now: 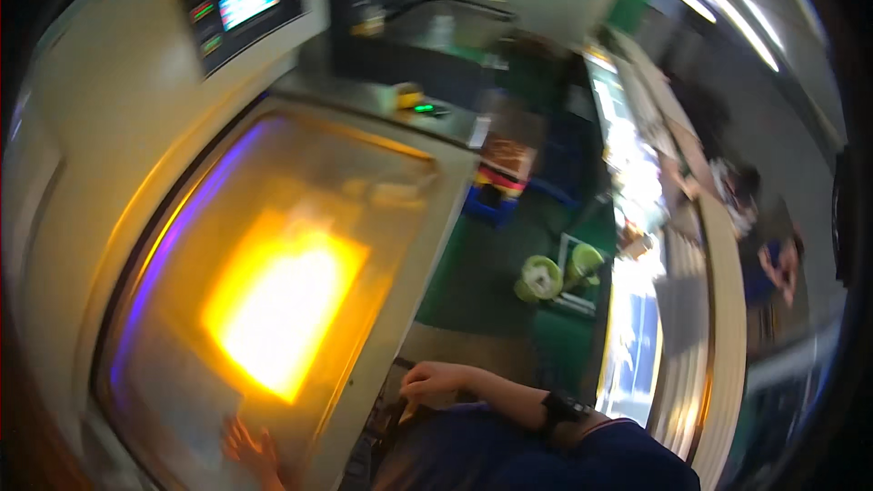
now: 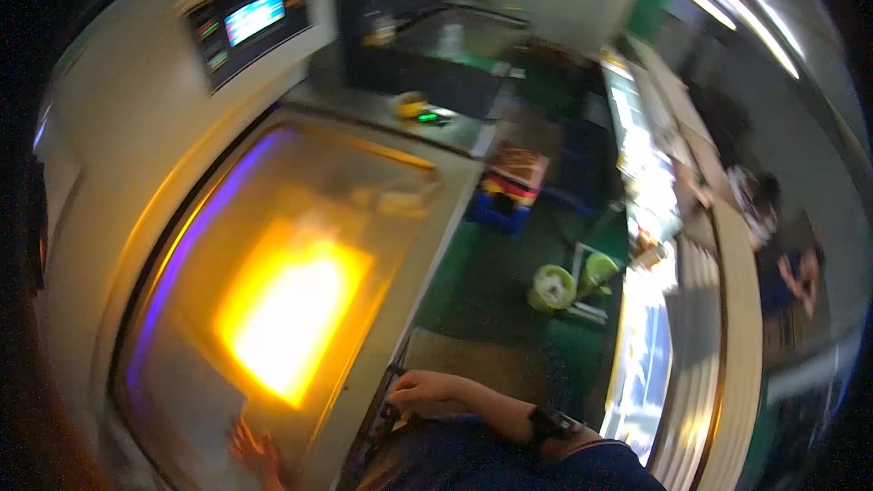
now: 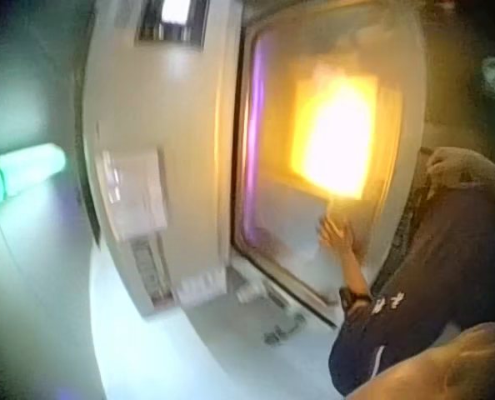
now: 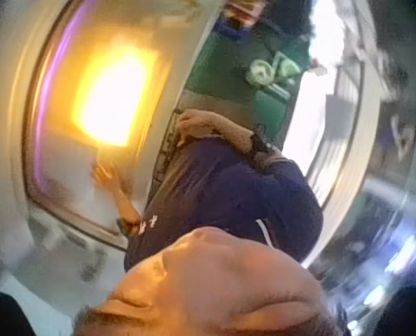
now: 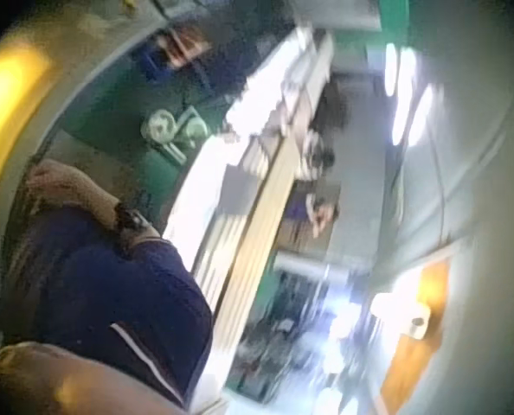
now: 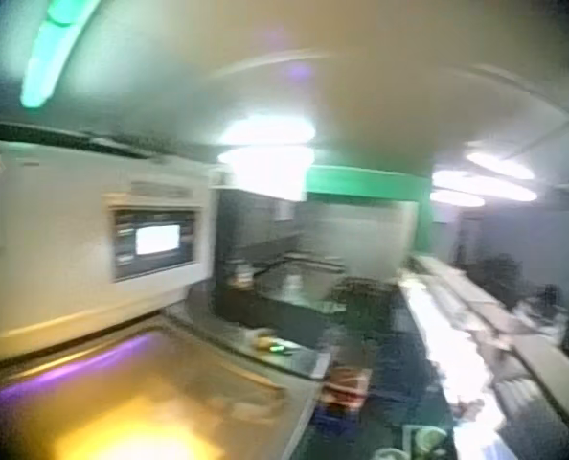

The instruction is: Placing plates inside an LED exposure machine, aligning them with a squeegee tool, closing the lid, and operating machine controls.

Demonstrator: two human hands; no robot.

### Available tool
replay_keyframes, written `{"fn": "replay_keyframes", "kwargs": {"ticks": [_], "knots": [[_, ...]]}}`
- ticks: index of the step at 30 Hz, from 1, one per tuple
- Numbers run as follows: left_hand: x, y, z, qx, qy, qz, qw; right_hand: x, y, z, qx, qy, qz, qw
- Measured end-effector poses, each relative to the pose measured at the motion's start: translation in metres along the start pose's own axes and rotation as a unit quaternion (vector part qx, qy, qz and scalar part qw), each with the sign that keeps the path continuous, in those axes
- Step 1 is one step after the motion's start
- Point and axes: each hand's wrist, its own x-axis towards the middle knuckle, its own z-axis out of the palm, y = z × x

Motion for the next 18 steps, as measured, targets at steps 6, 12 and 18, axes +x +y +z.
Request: {"fn": "replay_keyframes", "kwargs": {"ticks": [6, 12, 18], "knots": [[0.022, 0.042, -0.002, -0.057, -0.172, -0.148, 0.972, -0.001, 0.067, -0.023, -0.156, -0.123, 0.128, 0.972], [0.056, 0.094, -0.005, -0.132, -0.167, -0.253, 0.944, 0.081, 0.169, -0.119, -0.364, -0.154, 0.033, 0.918], [0.035, 0.074, -0.029, -0.062, -0.248, -0.293, 0.921, 0.157, 0.123, -0.131, -0.523, 0.022, 0.103, 0.846]]}}
